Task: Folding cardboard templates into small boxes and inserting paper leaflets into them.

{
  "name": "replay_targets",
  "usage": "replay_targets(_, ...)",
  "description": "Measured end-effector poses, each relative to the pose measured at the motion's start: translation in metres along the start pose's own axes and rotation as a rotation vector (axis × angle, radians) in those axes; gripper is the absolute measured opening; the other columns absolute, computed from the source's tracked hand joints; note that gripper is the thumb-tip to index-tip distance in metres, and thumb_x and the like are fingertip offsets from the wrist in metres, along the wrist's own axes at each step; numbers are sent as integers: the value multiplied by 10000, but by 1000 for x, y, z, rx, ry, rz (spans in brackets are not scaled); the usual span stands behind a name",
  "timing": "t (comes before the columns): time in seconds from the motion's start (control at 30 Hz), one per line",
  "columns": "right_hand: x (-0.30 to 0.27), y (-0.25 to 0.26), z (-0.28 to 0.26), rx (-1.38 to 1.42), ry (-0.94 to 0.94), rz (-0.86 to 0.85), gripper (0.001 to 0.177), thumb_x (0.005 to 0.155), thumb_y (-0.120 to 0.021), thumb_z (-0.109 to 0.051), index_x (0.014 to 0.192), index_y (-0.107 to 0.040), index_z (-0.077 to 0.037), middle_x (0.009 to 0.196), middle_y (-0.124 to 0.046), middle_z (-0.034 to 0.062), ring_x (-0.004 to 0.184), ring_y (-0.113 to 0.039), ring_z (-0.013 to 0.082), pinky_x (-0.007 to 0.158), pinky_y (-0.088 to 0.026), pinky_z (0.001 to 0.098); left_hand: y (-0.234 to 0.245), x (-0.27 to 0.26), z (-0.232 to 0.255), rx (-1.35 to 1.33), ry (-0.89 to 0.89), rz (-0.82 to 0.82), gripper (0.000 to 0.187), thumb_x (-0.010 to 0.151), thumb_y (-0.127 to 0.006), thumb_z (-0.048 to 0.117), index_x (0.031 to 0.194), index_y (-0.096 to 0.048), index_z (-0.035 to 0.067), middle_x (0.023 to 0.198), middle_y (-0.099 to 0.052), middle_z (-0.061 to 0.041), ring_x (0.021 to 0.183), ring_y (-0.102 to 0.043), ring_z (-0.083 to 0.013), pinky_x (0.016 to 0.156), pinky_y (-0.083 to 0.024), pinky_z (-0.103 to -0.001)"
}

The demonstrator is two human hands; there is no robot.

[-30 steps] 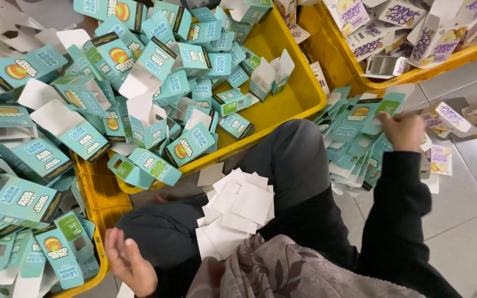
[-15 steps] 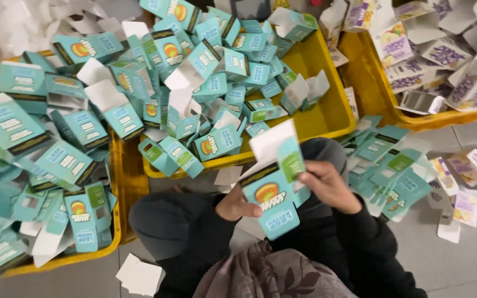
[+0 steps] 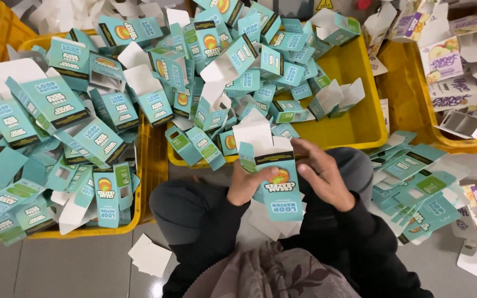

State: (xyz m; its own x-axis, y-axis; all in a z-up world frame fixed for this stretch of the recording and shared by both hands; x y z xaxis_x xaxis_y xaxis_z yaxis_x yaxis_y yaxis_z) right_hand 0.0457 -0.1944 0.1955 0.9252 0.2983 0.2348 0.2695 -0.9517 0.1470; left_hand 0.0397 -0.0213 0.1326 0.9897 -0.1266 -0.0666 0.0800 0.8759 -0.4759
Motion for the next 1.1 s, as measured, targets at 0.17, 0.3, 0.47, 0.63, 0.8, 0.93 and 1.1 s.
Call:
replay_targets(0.17, -4, -30, 13, 169, 103, -71, 662, 1033, -509, -230, 1608, -275, 0, 1479, -520, 259, 1322, -508, 320, 1076, -428, 540, -6, -9, 1, 171, -189, 18, 756, 844, -846, 255, 1391, -391, -3, 1234, -611, -253, 1169, -587, -320, 944, -445, -545)
replay_targets(0.3, -3, -35, 26, 228, 70, -4, 643, 1041, -486, -165, 1625, -263, -16, 1412, -596, 197, 1208, -571, 232, 1055, -462, 485, -19, -23, 45, 414, -254, 229, 818, 913, -759, 445, 1484, -338, 37, 1197, -589, -286, 931, -632, -291, 795, -479, -430)
replay_targets(0.47, 0, -36, 39, 246, 32, -15, 349, 967, -628, -113, 1279, -591, 38, 1037, -672, 153, 915, -623, 202, 819, -509, 390, -7, -16, 28, 369, -281, 131, 338, 1006, -677, 286, 1223, -608, 37, 659, -516, -52, 423, -436, -63, 398, -370, -204)
replay_targets(0.63, 10, -27, 41, 165, 109, -55, 223, 912, -731, -160, 992, -639, 27, 922, -585, 103, 769, -516, 156, 659, -430, 324, -16, -13, 34, 324, -217, 38, 274, 1018, -639, 301, 1139, -588, 60, 677, -422, -11, 429, -404, -38, 417, -376, -228)
replay_targets(0.8, 15, -27, 37, 333, 42, -29, 948, 828, -832, -180, 1522, -193, -90, 1226, -602, 215, 984, -719, 318, 763, -628, 420, -24, -13, 54, 358, -215, -25, 223, 1031, -602, 271, 1139, -570, 79, 677, -435, 22, 528, -482, -47, 516, -411, -212)
replay_targets(0.93, 18, -30, 28, 324, 76, 20, 1056, 857, -766, -9, 1639, -59, -65, 1247, -616, 195, 1091, -701, 340, 840, -618, 450, -27, -23, 80, 577, -317, 63, 503, 1037, -546, 396, 1328, -467, -7, 1150, -592, -260, 1086, -633, -395, 983, -467, -514)
replay_targets(1.1, 15, -26, 34, 292, 47, 79, 906, 833, -765, 29, 1586, -265, -34, 1290, -595, 174, 1065, -712, 345, 791, -648, 453, -37, -25, 72, 929, -303, 78, 1242, 547, -961, 440, 1521, -315, 24, 1367, -493, -300, 1147, -622, -515, 938, -513, -644)
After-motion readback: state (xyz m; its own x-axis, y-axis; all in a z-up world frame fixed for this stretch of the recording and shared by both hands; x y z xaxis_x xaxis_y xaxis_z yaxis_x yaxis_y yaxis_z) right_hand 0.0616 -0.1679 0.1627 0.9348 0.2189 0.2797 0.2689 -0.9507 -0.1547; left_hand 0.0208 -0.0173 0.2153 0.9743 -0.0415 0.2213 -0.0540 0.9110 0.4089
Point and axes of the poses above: each hand's wrist, its own x-axis towards the middle knuckle, its own y-axis out of the back of the hand, z = x × y, the point moved 8 cm from there along x, towards the middle knuckle
